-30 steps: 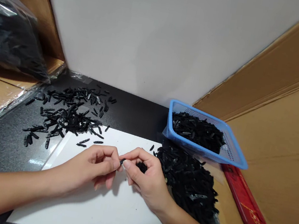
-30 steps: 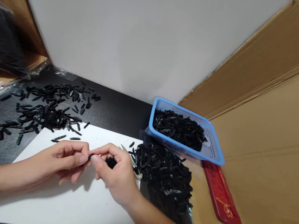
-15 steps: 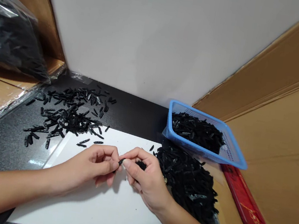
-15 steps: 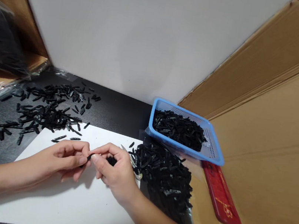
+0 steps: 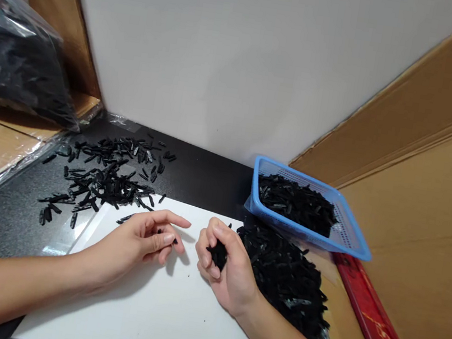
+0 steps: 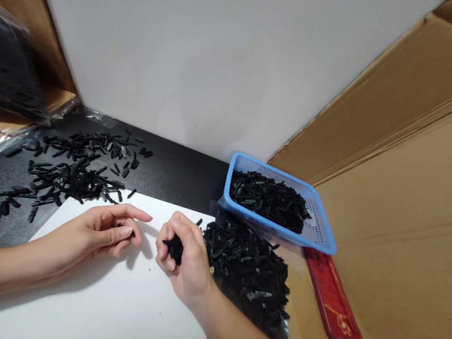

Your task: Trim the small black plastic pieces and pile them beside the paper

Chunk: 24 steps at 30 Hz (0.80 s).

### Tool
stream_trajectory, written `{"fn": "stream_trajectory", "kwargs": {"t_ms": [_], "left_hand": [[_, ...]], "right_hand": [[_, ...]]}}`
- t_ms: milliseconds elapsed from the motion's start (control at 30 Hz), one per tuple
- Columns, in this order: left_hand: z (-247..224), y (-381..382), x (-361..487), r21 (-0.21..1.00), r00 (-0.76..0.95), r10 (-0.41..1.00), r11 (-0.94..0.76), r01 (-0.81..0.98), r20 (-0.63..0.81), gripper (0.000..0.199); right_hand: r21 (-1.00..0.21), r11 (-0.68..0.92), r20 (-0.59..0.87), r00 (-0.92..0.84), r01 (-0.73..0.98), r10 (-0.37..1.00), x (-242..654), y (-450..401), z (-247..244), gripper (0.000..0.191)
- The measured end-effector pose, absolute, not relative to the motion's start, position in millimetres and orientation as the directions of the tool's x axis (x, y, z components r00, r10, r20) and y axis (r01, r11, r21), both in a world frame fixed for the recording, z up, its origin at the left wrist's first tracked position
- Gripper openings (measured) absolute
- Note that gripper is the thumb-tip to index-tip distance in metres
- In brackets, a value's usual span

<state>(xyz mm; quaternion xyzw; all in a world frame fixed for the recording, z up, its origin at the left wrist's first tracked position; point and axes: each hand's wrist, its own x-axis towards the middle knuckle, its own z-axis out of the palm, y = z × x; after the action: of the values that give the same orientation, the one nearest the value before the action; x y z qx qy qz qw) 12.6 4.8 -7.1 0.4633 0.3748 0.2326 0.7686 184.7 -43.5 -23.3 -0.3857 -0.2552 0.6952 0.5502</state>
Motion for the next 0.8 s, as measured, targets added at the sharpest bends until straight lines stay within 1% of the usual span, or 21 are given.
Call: {"fn": "stream_trajectory", "kwargs": {"t_ms": [100, 200, 300, 367, 500, 567, 667, 700, 800], "left_hand": [[-7.0, 5.7, 11.9, 0.884, 0.553, 0.744, 0.466, -0.026, -0.376, 0.027], [-5.9, 4.3, 11.2, 0.898, 0.54, 0.764, 0.439, -0.034, -0.353, 0.023], [-5.7, 2.4, 10.6, 0.908, 0.548, 0.774, 0.415, -0.059, -0.318, 0.02], [-6.2, 1.6, 9.9, 0.914, 0.558, 0.775, 0.4, -0.071, -0.296, 0.021], [-6.7, 0.8, 8.4, 0.929, 0.586, 0.768, 0.364, -0.07, -0.258, 0.024], [-5.8, 0.2, 7.5, 0.933, 0.596, 0.765, 0.352, -0.07, -0.244, 0.027], [-3.7, -1.2, 6.5, 0.936, 0.597, 0.766, 0.345, -0.066, -0.24, 0.025], [-3.1, -1.6, 6.3, 0.936, 0.593, 0.768, 0.347, -0.064, -0.244, 0.027], [-1.8, -2.7, 6.5, 0.936, 0.586, 0.772, 0.348, -0.061, -0.249, 0.042]], "right_hand": [[-0.816, -0.28, -0.268, -0.1, -0.506, 0.958, 180.8, -44.0, -24.2, 0.042], [-0.871, -0.277, -0.27, -0.077, -0.405, 0.96, 174.6, -46.7, -24.7, 0.037], [-0.934, -0.223, -0.222, -0.036, -0.279, 0.974, 169.2, -49.3, -25.7, 0.032], [-0.956, -0.177, -0.18, -0.011, -0.236, 0.984, 166.9, -50.2, -26.8, 0.028], [-0.945, -0.136, -0.15, 0.024, -0.299, 0.988, 164.9, -50.2, -28.5, 0.022], [-0.922, -0.156, -0.172, 0.013, -0.354, 0.985, 164.7, -49.9, -28.0, 0.021], [-0.885, -0.203, -0.225, 0.005, -0.419, 0.974, 165.4, -49.7, -25.3, 0.023], [-0.876, -0.216, -0.242, 0.006, -0.431, 0.97, 165.9, -49.6, -24.3, 0.024], [-0.862, -0.235, -0.268, 0.01, -0.449, 0.963, 167.7, -49.1, -22.0, 0.025]]}}
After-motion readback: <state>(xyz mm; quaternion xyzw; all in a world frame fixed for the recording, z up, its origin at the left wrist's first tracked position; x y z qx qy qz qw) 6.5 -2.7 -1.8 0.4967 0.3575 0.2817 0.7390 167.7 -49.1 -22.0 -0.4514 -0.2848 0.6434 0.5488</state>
